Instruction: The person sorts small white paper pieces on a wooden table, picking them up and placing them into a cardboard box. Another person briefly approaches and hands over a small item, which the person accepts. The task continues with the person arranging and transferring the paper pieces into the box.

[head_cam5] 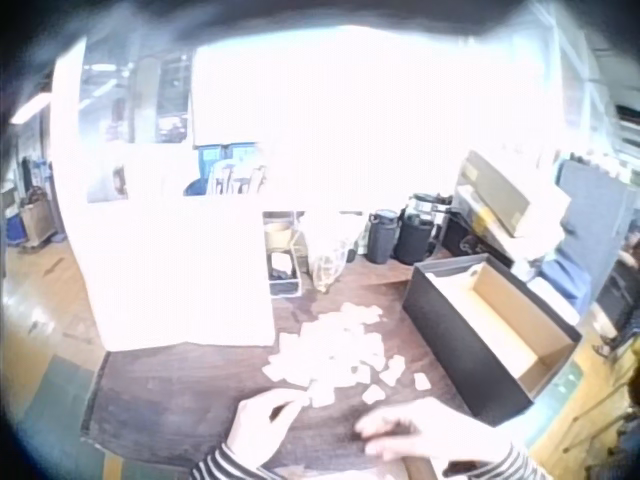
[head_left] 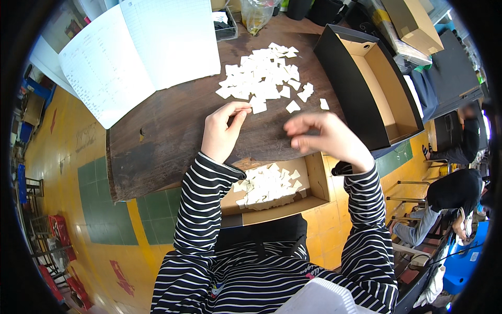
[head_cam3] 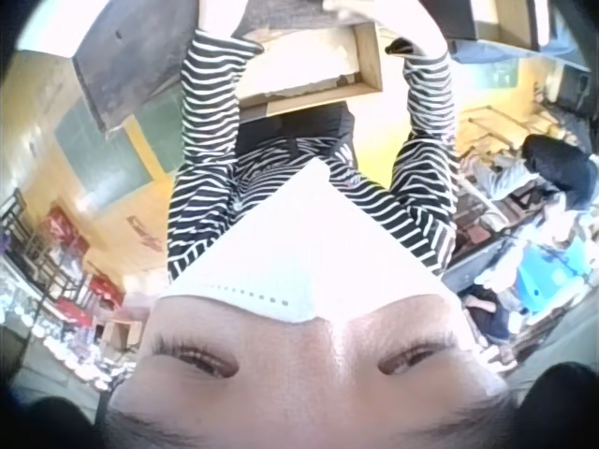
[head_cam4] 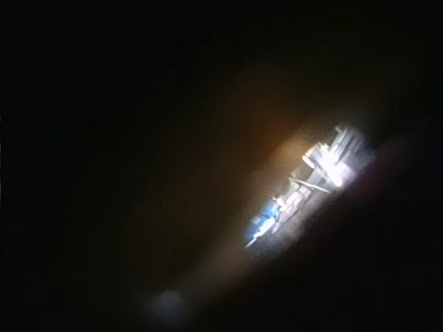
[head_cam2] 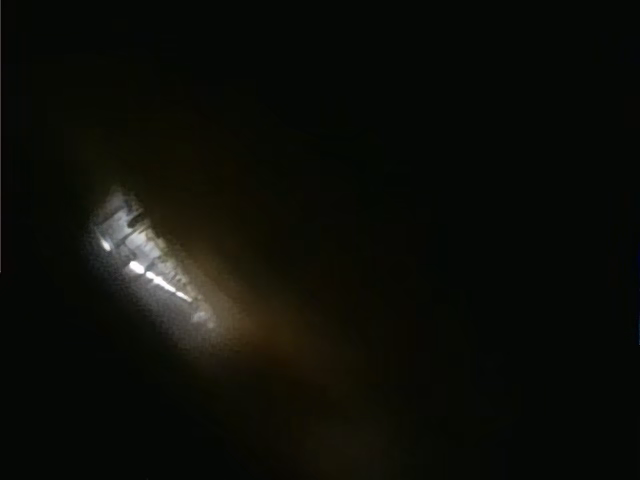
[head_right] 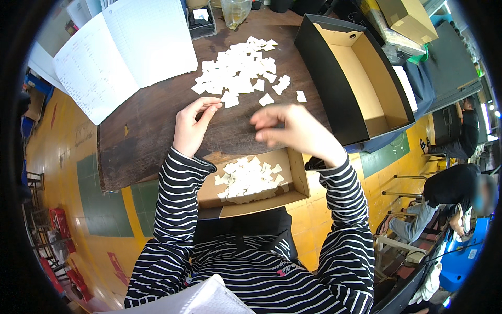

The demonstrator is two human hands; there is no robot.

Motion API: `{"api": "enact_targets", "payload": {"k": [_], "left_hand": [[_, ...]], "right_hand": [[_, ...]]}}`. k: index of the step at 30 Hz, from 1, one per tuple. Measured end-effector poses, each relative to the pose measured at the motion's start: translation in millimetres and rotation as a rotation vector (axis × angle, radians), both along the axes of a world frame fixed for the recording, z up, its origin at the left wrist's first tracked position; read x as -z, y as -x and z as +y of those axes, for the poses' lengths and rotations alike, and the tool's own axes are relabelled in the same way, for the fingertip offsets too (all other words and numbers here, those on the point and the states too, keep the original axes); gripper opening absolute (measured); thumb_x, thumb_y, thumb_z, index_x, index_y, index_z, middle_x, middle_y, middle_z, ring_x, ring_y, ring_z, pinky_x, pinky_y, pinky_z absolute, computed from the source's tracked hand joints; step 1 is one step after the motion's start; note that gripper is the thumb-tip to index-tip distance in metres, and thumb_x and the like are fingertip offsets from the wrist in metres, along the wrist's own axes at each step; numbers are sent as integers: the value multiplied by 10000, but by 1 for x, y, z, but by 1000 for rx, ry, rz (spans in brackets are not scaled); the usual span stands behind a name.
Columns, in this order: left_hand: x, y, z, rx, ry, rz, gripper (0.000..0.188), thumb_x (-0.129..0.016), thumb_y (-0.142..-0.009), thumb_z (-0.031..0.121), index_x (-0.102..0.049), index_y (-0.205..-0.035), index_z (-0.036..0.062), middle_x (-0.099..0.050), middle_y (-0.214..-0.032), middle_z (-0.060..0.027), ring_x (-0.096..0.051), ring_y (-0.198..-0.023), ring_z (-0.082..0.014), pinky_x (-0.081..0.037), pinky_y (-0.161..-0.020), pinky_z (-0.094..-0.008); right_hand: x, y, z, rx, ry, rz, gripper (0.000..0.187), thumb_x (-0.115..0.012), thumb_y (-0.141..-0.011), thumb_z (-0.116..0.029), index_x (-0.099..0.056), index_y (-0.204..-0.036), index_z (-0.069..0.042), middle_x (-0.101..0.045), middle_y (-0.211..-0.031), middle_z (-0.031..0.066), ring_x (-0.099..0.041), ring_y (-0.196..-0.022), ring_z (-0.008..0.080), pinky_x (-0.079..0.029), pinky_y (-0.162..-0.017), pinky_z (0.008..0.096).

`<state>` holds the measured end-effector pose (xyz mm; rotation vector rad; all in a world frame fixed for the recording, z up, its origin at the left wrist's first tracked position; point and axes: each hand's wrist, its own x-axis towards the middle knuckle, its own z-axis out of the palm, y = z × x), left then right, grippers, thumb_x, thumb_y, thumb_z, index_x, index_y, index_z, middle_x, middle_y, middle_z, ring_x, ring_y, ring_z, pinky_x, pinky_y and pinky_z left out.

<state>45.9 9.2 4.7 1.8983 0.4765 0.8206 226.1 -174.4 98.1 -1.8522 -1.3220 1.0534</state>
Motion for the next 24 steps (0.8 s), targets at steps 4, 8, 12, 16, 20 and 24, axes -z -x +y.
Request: {"api": "enact_targets", "payload": {"k": [4,8,12,16,20,24], "left_hand": [[-1,0,-1,0,39,-6,148,-621,-973,49,-694,-1079,-24,-756,-966,-114,-728,-899,-173,-549,-810,-286],[-2,1,1,-5,64,41,175,-612,-979,41,-697,-1116,-26,-755,-993,-95,-710,-963,-140,-538,-882,-274],[-1,1,1,11,38,8,165,-614,-977,43,-694,-1103,-28,-754,-978,-105,-717,-941,-154,-542,-859,-276],[-1,0,0,10,6,-7,146,-618,-971,44,-692,-1076,-25,-753,-954,-123,-731,-908,-178,-550,-815,-286],[0,0,0,6,11,3,145,-620,-972,48,-694,-1075,-23,-755,-965,-117,-731,-909,-177,-549,-813,-285],[0,1,0,-3,33,10,151,-619,-973,51,-698,-1082,-18,-755,-978,-116,-729,-912,-177,-548,-813,-282]], "right_hand": [[22,-29,34,-39,-351,-591,426,-707,-888,-105,-619,-1292,-4,-625,-1328,183,-647,-1168,306,-514,-1008,368],[59,-32,41,-116,-316,-706,448,-611,-949,-88,-532,-1382,1,-511,-1459,215,-551,-1288,368,-460,-1079,396],[69,-13,25,1,-424,-654,356,-597,-951,-44,-607,-1305,-11,-575,-1391,199,-593,-1235,361,-482,-1045,386],[53,-7,4,-6,-378,-490,326,-611,-944,-44,-637,-1266,-7,-610,-1340,191,-613,-1209,351,-490,-1028,377],[54,-8,6,3,-407,-483,386,-597,-966,-76,-578,-1344,1,-543,-1435,196,-527,-1333,336,-429,-1102,380],[68,13,2,-169,-340,-616,459,-577,-987,-128,-514,-1429,-18,-440,-1541,164,-377,-1460,303,-308,-1205,421]]}}
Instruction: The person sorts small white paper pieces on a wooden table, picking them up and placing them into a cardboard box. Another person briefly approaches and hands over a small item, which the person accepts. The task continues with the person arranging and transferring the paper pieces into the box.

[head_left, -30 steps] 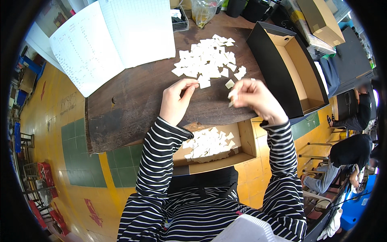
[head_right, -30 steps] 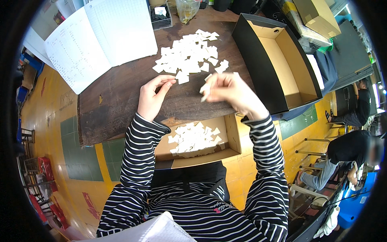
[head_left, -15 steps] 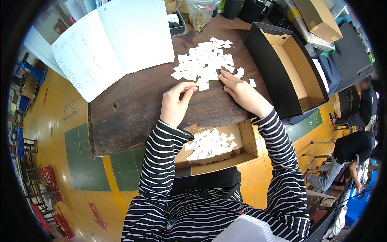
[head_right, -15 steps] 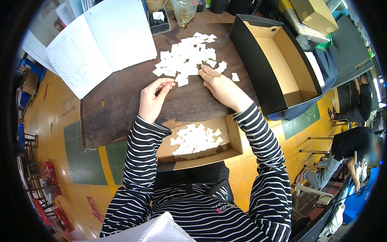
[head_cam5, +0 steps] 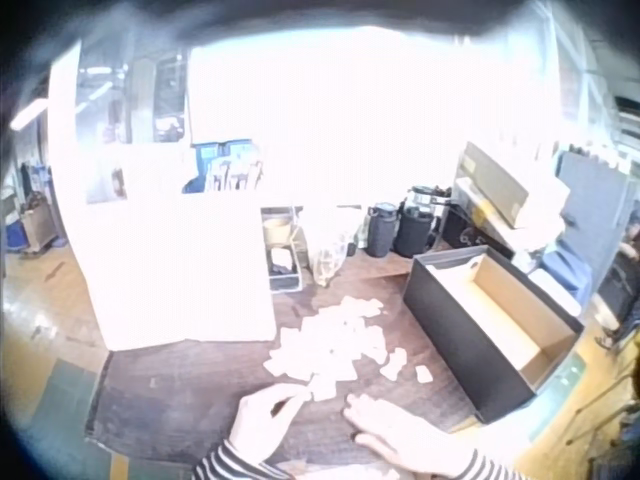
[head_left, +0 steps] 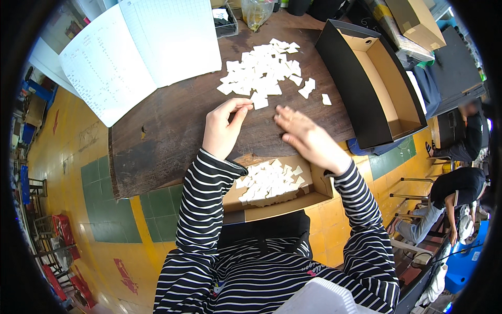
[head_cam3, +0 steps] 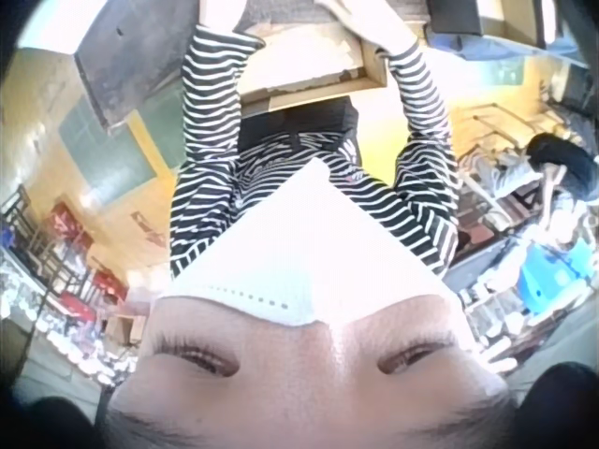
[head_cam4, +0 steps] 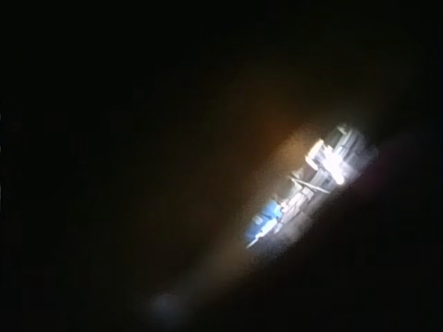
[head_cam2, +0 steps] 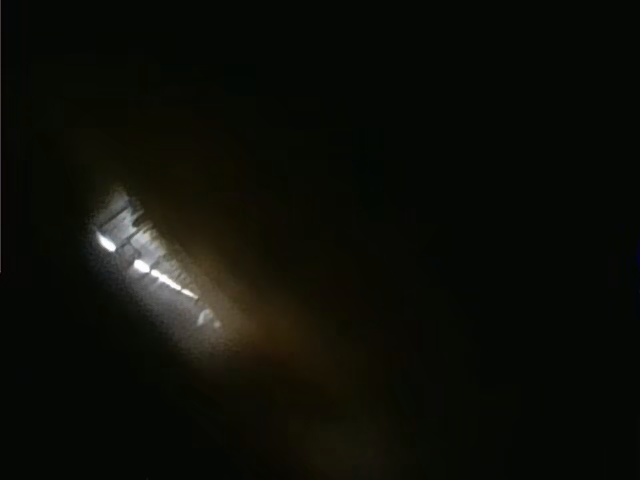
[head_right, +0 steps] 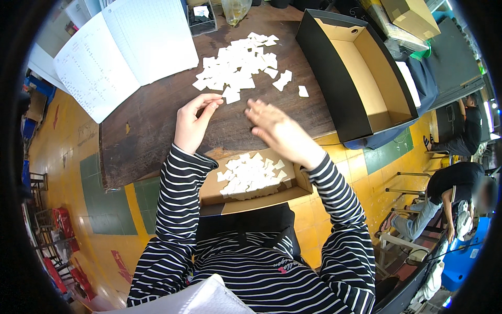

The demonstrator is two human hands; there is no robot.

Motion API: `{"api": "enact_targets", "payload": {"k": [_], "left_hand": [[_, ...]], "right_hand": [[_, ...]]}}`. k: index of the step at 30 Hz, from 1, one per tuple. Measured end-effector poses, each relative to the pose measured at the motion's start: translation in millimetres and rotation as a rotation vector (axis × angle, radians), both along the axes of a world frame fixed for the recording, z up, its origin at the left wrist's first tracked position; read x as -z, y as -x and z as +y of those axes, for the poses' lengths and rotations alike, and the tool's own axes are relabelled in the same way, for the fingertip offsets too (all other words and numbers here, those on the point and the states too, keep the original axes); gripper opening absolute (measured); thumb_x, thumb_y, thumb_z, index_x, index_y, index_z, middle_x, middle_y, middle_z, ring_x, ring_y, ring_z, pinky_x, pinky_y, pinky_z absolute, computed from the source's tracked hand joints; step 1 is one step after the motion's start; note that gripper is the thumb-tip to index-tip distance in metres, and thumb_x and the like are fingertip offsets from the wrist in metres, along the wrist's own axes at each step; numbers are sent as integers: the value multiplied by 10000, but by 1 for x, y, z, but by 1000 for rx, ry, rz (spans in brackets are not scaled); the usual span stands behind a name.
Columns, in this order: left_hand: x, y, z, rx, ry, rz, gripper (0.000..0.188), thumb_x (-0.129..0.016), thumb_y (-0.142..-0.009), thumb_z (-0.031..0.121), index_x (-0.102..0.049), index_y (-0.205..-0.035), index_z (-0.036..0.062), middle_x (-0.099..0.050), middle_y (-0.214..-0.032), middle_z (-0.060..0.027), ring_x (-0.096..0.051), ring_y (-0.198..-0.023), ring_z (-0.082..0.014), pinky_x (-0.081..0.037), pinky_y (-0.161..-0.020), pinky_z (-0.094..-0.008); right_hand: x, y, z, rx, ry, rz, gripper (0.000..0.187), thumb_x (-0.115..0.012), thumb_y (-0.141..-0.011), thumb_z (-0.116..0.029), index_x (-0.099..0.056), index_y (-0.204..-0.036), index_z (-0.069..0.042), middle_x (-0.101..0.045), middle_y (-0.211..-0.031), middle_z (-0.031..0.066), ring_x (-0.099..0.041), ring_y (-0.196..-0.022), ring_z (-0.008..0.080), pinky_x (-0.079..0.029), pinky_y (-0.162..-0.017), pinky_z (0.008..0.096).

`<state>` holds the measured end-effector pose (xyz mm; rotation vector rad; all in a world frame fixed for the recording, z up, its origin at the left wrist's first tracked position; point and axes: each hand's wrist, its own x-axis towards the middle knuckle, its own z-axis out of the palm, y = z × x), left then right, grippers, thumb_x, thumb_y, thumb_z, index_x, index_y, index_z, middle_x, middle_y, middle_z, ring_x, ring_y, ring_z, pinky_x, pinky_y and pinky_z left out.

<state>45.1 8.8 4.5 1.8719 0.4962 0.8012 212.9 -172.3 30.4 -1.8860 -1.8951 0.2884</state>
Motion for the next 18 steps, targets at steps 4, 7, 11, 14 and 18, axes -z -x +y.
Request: {"api": "enact_targets", "payload": {"k": [4,7,11,14,18], "left_hand": [[-1,0,-2,-2,-18,0,155,-617,-974,48,-699,-1090,-16,-755,-983,-117,-727,-914,-173,-546,-816,-278],[-2,0,-2,4,-14,8,157,-614,-974,44,-696,-1093,-18,-755,-983,-117,-726,-913,-170,-545,-821,-276],[-4,0,-2,12,11,9,159,-606,-975,33,-690,-1097,-24,-755,-976,-114,-722,-918,-161,-541,-833,-270],[-5,0,-1,6,13,19,158,-605,-978,36,-689,-1097,-25,-756,-971,-110,-720,-922,-153,-539,-833,-269],[-5,-1,-1,-9,35,25,157,-611,-977,38,-689,-1096,-28,-757,-963,-109,-723,-921,-153,-542,-824,-270]], "right_hand": [[-3,29,-24,-226,85,164,458,-575,-987,-186,-537,-1418,-37,-445,-1545,125,-394,-1450,294,-291,-1217,456],[-15,31,-35,-279,134,398,430,-596,-975,-192,-584,-1372,-30,-525,-1479,128,-467,-1397,311,-359,-1183,451],[-27,-1,-23,-64,-72,255,357,-663,-924,-113,-644,-1261,2,-640,-1319,184,-610,-1242,330,-486,-1063,405],[-21,-39,11,265,-288,53,369,-717,-889,-159,-655,-1203,24,-653,-1257,219,-608,-1206,370,-493,-1014,397],[-5,-64,38,472,-264,-123,379,-705,-881,-160,-664,-1221,2,-657,-1225,246,-684,-1042,376,-546,-924,410]]}}
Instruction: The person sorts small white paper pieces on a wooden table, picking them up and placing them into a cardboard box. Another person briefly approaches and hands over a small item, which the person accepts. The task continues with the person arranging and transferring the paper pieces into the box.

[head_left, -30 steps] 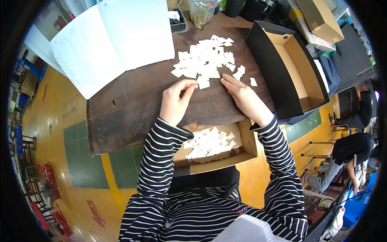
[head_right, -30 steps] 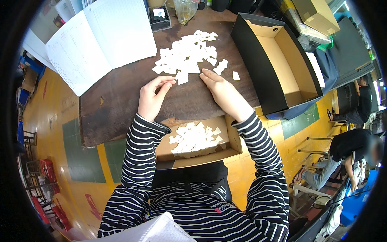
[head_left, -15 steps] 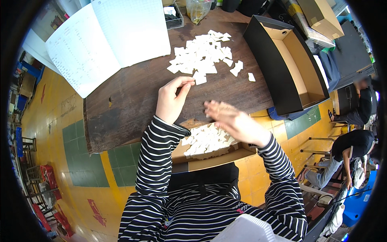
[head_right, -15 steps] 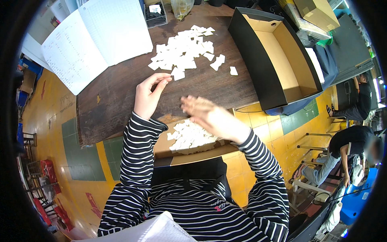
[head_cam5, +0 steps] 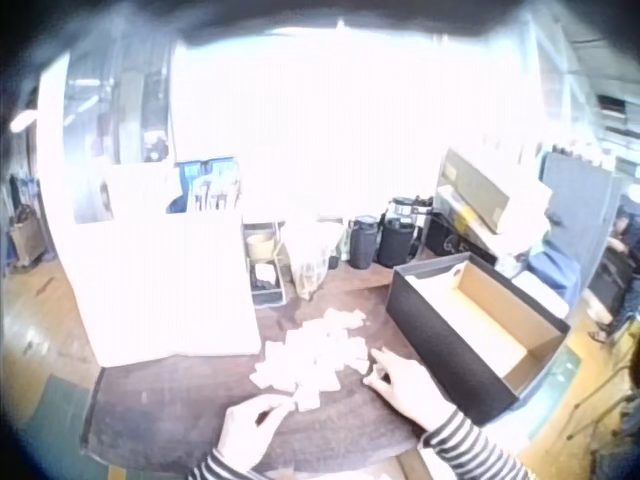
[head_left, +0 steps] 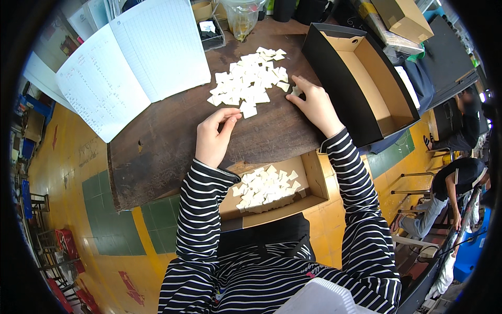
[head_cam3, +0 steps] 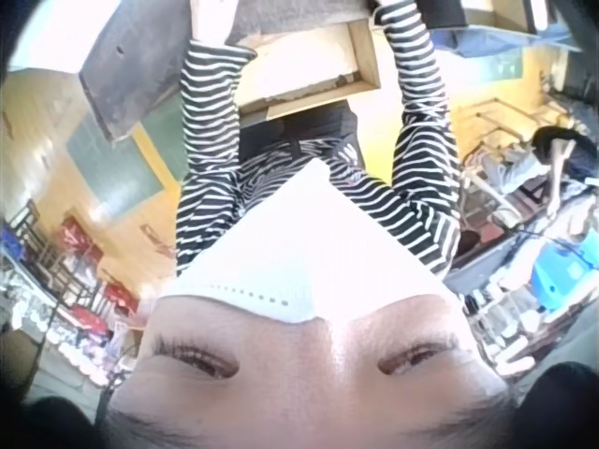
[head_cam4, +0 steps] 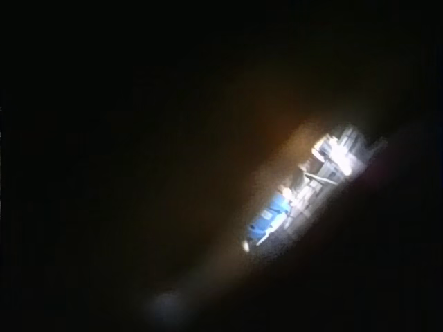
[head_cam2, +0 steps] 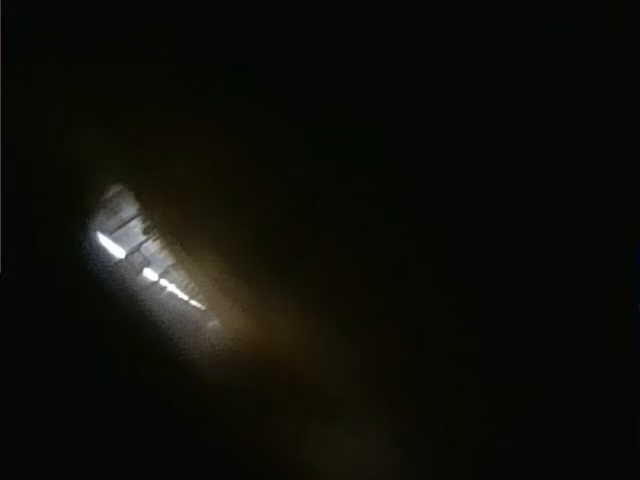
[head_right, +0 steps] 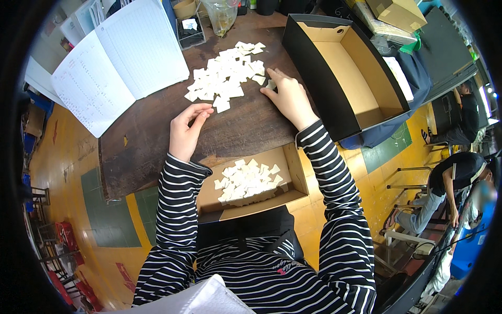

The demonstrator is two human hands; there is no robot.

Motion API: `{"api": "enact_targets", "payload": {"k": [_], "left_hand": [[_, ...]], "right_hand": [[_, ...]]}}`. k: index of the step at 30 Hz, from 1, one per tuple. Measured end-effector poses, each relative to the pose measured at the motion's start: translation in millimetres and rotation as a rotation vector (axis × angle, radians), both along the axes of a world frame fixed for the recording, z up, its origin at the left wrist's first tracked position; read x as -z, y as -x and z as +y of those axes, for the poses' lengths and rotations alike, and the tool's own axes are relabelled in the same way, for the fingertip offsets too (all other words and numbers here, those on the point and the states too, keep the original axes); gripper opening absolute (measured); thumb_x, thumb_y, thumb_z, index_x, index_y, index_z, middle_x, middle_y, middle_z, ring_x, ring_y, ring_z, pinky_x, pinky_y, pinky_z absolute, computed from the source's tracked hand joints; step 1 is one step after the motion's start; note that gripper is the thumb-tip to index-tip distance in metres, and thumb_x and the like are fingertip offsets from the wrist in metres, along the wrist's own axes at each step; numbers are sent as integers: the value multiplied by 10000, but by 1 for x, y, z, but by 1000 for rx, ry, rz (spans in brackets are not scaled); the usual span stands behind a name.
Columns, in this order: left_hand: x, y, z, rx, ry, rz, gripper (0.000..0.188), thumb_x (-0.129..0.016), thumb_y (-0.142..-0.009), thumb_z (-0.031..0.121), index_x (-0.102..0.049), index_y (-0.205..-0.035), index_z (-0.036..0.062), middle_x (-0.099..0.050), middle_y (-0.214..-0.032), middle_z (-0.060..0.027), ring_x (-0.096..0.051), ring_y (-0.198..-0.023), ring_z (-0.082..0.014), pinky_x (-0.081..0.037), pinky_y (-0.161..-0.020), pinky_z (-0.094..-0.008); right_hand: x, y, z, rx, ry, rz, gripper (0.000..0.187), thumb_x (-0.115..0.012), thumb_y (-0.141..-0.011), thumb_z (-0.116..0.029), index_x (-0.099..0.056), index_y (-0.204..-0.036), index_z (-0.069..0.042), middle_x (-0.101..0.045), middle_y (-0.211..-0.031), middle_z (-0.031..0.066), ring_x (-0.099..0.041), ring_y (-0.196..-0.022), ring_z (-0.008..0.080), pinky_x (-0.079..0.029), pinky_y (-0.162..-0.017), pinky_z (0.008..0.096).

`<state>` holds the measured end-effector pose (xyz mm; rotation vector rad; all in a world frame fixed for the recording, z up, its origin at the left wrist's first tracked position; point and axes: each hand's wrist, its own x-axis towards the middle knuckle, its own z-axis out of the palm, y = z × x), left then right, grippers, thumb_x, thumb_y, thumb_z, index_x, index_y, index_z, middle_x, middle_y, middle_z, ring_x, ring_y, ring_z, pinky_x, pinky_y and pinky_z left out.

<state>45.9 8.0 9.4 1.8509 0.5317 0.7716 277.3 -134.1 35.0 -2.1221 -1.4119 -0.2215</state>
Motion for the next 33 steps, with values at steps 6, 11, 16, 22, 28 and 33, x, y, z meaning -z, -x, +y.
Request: {"api": "enact_targets", "payload": {"k": [6,11,16,22,28,33], "left_hand": [[2,-1,1,13,-10,-31,152,-617,-973,32,-690,-1093,-27,-757,-960,-109,-725,-915,-153,-542,-818,-263],[2,-1,1,15,-7,-37,152,-617,-972,33,-692,-1093,-23,-756,-960,-107,-725,-915,-154,-542,-810,-268],[0,0,-1,15,-7,-21,147,-617,-970,36,-697,-1081,-21,-754,-966,-111,-727,-917,-163,-542,-808,-278],[1,0,-1,12,-51,-35,146,-620,-966,36,-698,-1073,-26,-752,-964,-115,-729,-906,-182,-544,-809,-283],[0,0,-1,10,-28,-13,148,-618,-969,36,-695,-1078,-29,-753,-968,-116,-727,-910,-170,-545,-810,-278],[-1,0,1,26,32,-8,183,-613,-983,55,-695,-1124,-29,-754,-996,-92,-706,-955,-133,-539,-875,-272]], "right_hand": [[4,-16,1,23,88,8,297,-666,-891,-60,-699,-1183,-16,-729,-1022,205,-724,-910,340,-575,-832,354],[-18,-20,-7,48,-144,604,336,-708,-887,-57,-681,-1202,57,-767,-988,118,-703,-832,100,-550,-768,230],[-48,18,-40,-176,-116,1171,379,-728,-879,1,-643,-1243,63,-749,-1079,125,-710,-952,132,-571,-878,260],[-64,65,-61,-570,459,797,456,-748,-843,-30,-664,-1291,-47,-715,-1215,130,-718,-1041,178,-569,-905,286],[-50,45,-14,-277,184,467,341,-724,-865,-83,-696,-1199,-21,-752,-1067,121,-731,-985,225,-572,-869,311],[-8,36,46,-394,-45,-71,342,-671,-880,-68,-680,-1222,-60,-703,-1169,146,-699,-1031,284,-562,-879,361]]}}
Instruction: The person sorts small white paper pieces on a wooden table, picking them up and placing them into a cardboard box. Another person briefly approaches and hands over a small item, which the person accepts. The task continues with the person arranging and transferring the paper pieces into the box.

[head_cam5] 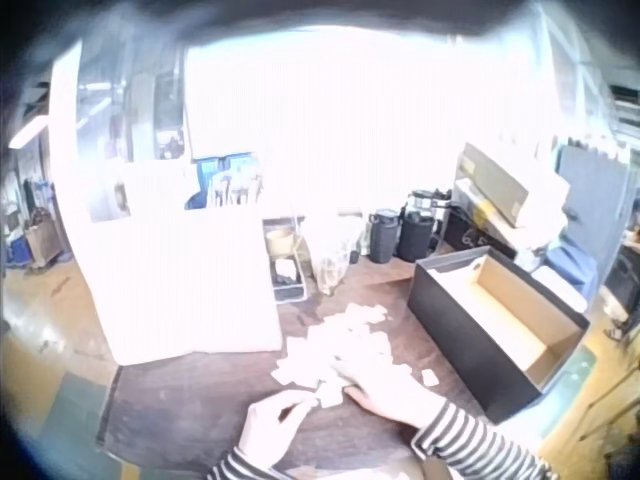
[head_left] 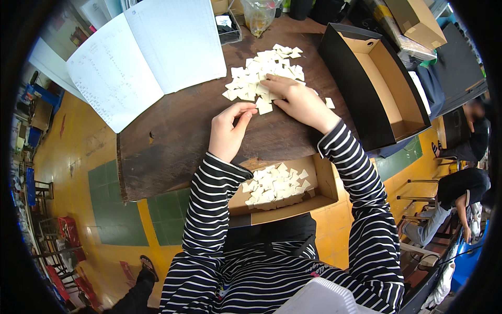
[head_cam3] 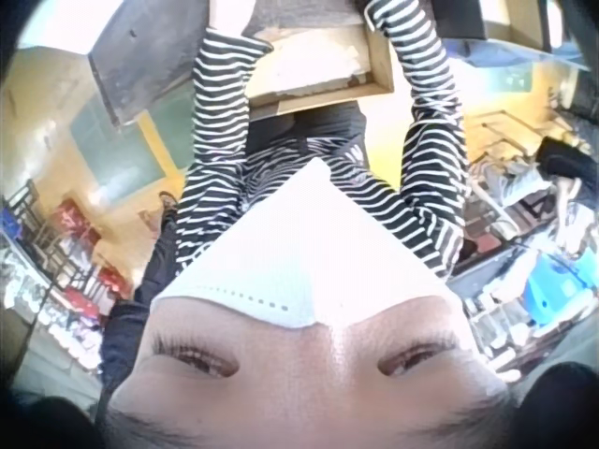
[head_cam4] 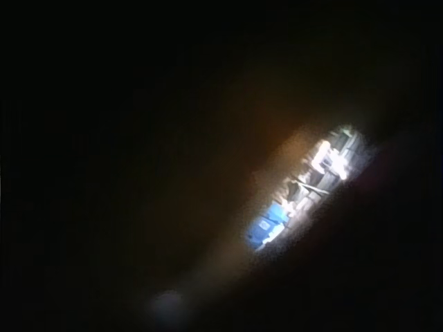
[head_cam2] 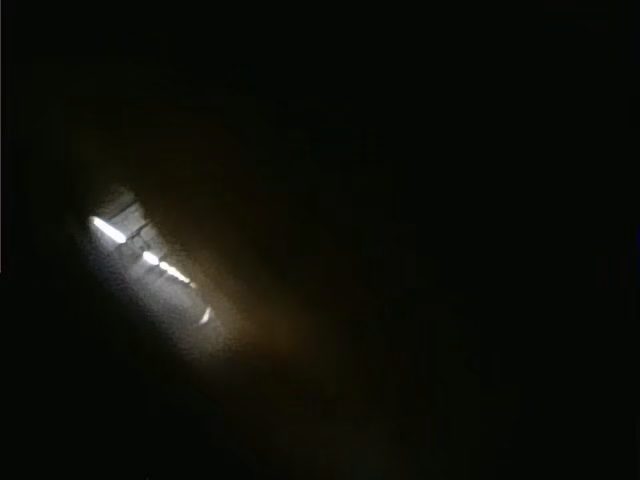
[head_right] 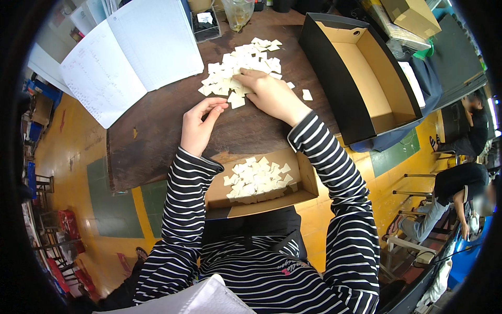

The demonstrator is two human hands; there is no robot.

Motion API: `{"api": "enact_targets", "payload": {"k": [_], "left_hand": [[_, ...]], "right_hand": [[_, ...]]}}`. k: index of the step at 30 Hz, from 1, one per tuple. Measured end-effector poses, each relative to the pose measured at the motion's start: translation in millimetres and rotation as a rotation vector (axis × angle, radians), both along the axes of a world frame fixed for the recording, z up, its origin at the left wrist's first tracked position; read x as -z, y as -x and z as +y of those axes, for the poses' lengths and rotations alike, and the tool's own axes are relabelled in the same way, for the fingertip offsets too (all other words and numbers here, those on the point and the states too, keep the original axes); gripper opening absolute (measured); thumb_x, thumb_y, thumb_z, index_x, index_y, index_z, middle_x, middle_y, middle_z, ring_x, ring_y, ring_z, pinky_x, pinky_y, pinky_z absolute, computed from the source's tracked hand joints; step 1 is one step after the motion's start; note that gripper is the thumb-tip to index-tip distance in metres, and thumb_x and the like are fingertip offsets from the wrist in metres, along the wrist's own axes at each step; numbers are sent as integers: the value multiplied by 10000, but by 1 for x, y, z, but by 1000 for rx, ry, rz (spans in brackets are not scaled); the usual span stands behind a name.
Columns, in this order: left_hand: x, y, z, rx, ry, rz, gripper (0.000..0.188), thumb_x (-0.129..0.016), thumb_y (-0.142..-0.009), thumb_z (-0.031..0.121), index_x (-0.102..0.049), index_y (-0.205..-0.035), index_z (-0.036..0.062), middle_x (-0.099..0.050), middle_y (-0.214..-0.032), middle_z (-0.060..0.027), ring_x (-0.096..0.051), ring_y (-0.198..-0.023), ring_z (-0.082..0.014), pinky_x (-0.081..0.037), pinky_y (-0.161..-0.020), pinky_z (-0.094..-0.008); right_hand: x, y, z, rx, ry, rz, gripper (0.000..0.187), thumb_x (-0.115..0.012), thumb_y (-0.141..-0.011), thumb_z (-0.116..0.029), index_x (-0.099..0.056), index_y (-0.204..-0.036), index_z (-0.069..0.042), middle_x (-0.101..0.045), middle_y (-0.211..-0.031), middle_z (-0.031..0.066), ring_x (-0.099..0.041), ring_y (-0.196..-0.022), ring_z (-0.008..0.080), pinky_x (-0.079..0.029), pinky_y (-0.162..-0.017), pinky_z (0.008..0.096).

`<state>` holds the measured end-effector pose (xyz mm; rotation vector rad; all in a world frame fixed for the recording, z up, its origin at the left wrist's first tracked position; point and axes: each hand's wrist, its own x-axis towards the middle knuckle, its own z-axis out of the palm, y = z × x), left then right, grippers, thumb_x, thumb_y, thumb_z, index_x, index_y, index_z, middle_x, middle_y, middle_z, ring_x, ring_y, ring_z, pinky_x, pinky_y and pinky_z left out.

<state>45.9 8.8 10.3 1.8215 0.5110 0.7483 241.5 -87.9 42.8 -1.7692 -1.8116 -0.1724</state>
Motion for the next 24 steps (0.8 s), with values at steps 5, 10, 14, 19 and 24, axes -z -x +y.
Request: {"api": "enact_targets", "payload": {"k": [5,10,14,19,24], "left_hand": [[1,0,1,-5,-22,-6,183,-620,-979,56,-697,-1125,-23,-753,-1001,-92,-704,-953,-135,-538,-882,-272],[4,0,1,5,-19,-7,182,-621,-976,51,-697,-1125,-20,-753,-1003,-92,-705,-957,-141,-536,-889,-276],[4,0,2,6,-33,-13,180,-620,-976,48,-697,-1124,-21,-752,-1005,-95,-706,-956,-146,-534,-889,-278],[2,0,1,2,-26,-9,176,-621,-974,44,-695,-1119,-23,-752,-1002,-96,-706,-956,-147,-532,-885,-279],[3,0,1,6,-32,-20,174,-622,-974,45,-695,-1117,-22,-753,-992,-96,-706,-957,-143,-533,-885,-278]], "right_hand": [[20,-4,9,16,-14,-79,255,-620,-862,-67,-704,-1103,-53,-721,-1054,119,-693,-967,297,-559,-819,377],[11,-12,-6,86,-26,113,173,-668,-865,-56,-743,-1014,-10,-744,-947,149,-718,-863,319,-561,-806,359],[-2,-17,-15,212,164,453,260,-688,-863,-83,-726,-1111,-15,-738,-1056,164,-718,-931,320,-557,-862,362],[3,1,-20,-55,137,120,363,-705,-853,-83,-676,-1212,-37,-681,-1214,178,-661,-1091,333,-514,-960,383],[7,5,-32,90,185,380,380,-751,-805,-22,-699,-1181,-37,-718,-1016,124,-681,-859,240,-530,-813,325]]}}
